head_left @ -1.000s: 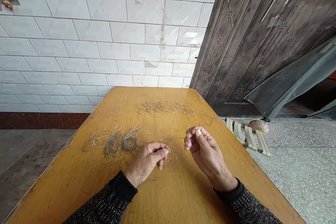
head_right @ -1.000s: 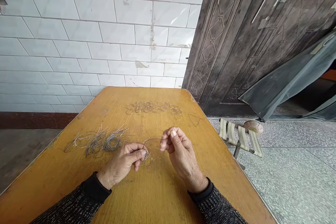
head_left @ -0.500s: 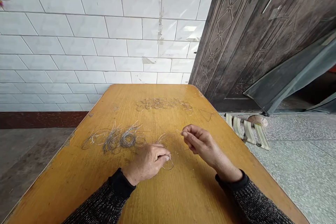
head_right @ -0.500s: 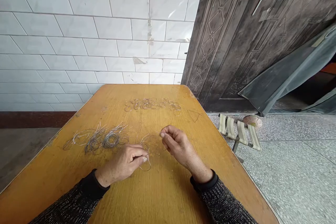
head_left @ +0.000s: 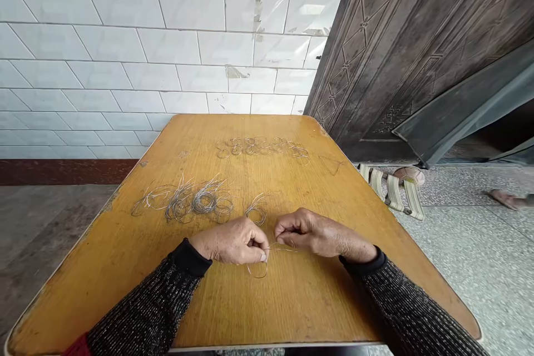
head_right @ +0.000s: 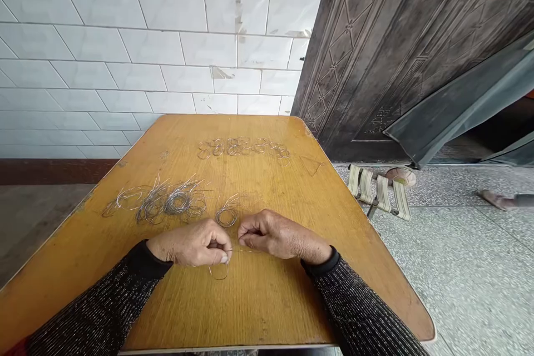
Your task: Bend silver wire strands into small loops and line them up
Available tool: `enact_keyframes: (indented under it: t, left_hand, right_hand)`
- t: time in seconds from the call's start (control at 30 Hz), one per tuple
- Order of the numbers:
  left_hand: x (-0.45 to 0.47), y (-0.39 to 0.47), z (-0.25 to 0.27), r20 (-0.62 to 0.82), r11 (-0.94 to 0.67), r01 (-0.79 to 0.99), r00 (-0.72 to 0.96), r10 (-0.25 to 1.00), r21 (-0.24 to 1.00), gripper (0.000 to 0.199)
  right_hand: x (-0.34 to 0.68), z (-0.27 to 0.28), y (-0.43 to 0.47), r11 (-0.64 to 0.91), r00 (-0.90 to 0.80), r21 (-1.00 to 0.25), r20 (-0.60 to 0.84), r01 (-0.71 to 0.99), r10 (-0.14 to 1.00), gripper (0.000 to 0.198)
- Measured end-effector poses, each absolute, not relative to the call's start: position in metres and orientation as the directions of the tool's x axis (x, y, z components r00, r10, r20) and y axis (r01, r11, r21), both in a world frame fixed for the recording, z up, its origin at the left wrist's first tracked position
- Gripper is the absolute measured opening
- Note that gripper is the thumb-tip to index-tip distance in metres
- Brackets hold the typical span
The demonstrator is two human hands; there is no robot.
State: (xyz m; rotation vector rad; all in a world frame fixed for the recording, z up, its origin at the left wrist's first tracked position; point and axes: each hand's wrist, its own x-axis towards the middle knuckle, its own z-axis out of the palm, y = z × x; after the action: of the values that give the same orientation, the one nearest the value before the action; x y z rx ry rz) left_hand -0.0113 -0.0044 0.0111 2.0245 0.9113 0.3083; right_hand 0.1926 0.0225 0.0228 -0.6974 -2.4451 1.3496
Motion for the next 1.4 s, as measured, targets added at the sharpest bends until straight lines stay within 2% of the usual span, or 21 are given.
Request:
enact_keyframes:
  t: [0.1,0.17,0.3,0.43,0.53,0.6,0.67,0.9,1.4]
  left_hand:
    - [-0.011,-0.003,0.013,-0.137,-0.190,0.481,0.566,0.813,0.856,0.013]
    - [-0.011,-0.002,0.014,-0.168,-0.038,0.400,0.466,0.869,0.916,0.014]
    - [-0.011,0.000,0.010,-0.207,0.185,0.094,0.386,0.899,0.978,0.016]
    - [-0.009,0.002,0.005,-0.215,0.307,-0.249,0.338,0.916,0.918,0.021]
    - [-0.002,0.000,0.004,-0.189,0.311,-0.437,0.300,0.935,0.844,0.030]
    - [0.003,-0.002,0.005,-0.158,0.293,-0.493,0.297,0.942,0.819,0.038]
    - [0.007,-0.003,0.005,-0.154,0.268,-0.495,0.259,0.954,0.827,0.040]
    - [0.010,0.001,-0.001,-0.154,0.179,-0.520,0.090,0.984,0.835,0.025]
    - [0.015,-0.001,-0.002,-0.135,0.156,-0.593,0.080,0.988,0.790,0.018]
  right_hand:
    - [0.191,0.015,0.027,0.386,-0.730,-0.877,0.062,0.286,0.681,0.013]
    - [0.188,0.011,0.031,0.294,-0.611,-0.922,0.084,0.253,0.787,0.016]
    - [0.181,0.008,0.035,0.146,-0.411,-0.980,0.079,0.134,0.908,0.025]
    - [0.174,0.007,0.036,0.123,-0.285,-0.992,0.115,0.009,0.952,0.029]
    - [0.172,0.006,0.036,0.120,-0.237,-0.991,0.129,-0.051,0.963,0.030]
    - [0.169,0.004,0.035,0.123,-0.224,-0.989,0.138,-0.077,0.965,0.031]
    - [0.166,0.003,0.033,0.123,-0.222,-0.987,0.144,-0.102,0.964,0.032]
    - [0.152,-0.001,0.026,0.057,-0.285,-0.989,0.094,-0.136,0.954,0.034]
    - [0.144,-0.005,0.023,-0.015,-0.257,-0.994,0.013,-0.104,0.966,0.033]
